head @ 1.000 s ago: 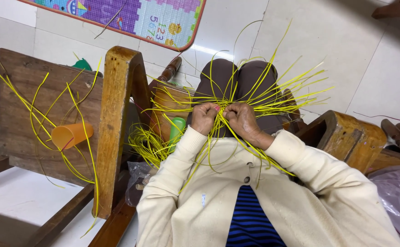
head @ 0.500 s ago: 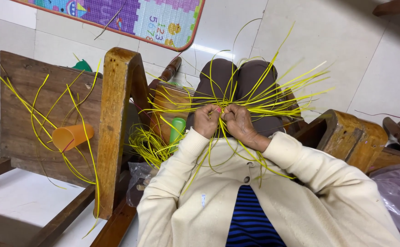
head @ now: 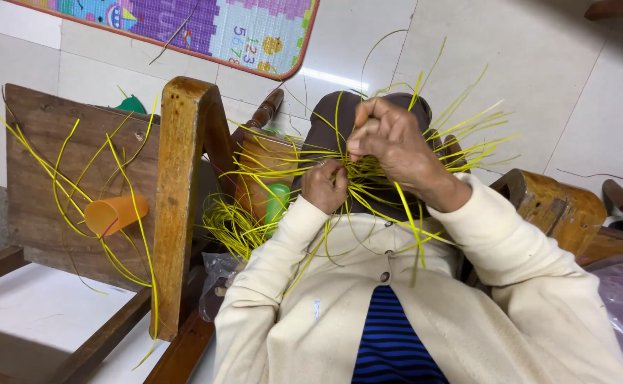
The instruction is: Weaving yellow plastic strands together to form a handcrafted object.
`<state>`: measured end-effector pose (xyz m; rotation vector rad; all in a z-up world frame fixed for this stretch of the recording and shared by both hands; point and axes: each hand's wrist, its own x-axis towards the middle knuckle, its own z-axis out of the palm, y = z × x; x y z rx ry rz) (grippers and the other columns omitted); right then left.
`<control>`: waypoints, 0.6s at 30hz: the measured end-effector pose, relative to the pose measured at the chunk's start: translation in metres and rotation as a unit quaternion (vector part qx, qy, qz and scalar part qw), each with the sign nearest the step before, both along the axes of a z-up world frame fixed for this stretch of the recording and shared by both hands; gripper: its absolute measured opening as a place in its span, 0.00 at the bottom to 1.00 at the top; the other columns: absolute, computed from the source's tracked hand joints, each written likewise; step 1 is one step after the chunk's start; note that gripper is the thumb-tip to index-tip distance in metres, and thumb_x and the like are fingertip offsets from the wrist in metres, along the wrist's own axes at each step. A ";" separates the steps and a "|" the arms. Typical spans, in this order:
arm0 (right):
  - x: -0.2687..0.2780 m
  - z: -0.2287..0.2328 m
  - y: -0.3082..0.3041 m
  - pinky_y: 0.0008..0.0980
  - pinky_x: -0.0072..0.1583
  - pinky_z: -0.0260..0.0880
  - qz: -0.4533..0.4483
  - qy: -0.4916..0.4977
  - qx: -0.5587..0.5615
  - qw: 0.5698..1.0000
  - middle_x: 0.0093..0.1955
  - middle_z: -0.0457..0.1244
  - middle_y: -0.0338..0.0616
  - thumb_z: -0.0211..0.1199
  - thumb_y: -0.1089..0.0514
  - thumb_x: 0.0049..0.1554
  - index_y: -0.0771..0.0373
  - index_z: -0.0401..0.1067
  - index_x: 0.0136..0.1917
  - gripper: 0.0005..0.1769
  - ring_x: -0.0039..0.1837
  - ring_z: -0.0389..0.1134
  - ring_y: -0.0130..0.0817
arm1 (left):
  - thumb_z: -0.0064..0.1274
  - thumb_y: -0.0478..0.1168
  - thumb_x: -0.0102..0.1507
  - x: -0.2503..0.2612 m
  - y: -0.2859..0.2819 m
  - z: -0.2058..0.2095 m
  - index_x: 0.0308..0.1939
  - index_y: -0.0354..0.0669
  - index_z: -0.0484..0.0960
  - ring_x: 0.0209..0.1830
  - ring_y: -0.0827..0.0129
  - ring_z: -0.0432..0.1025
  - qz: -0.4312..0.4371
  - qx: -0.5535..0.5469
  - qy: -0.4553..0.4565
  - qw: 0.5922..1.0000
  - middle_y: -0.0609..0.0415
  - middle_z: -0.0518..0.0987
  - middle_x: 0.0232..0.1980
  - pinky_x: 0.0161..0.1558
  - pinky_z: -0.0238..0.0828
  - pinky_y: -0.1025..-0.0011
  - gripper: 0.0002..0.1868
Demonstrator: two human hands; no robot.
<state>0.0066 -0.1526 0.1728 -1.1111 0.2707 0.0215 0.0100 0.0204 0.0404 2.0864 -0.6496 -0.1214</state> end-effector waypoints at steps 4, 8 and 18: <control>-0.005 -0.038 -0.005 0.22 0.33 0.67 0.043 0.014 -0.011 0.999 0.35 0.65 0.52 0.68 0.70 0.47 0.71 0.64 0.50 0.19 0.34 0.66 0.28 | 0.50 0.40 0.58 -0.001 0.002 -0.014 0.28 0.46 0.77 0.26 0.49 0.73 0.005 -0.008 0.018 1.000 0.50 0.74 0.22 0.24 0.68 0.62 0.05; -0.016 -0.091 0.002 0.31 0.36 0.64 0.085 -0.011 -0.256 0.963 0.30 0.62 0.47 0.63 0.72 0.46 0.71 0.73 0.43 0.09 0.34 0.62 0.33 | 0.50 0.37 0.57 -0.003 0.005 -0.015 0.25 0.47 0.77 0.24 0.51 0.73 0.004 -0.016 0.008 1.000 0.50 0.74 0.20 0.24 0.68 0.65 0.06; -0.051 -0.095 0.019 0.37 0.40 0.63 0.114 -0.121 -0.344 0.924 0.31 0.61 0.49 0.64 0.68 0.49 0.65 0.73 0.34 0.03 0.35 0.63 0.43 | 0.46 0.31 0.53 0.006 0.008 -0.033 0.22 0.40 0.79 0.26 0.73 0.68 0.028 -0.130 0.224 0.966 0.51 0.74 0.19 0.31 0.67 0.68 0.07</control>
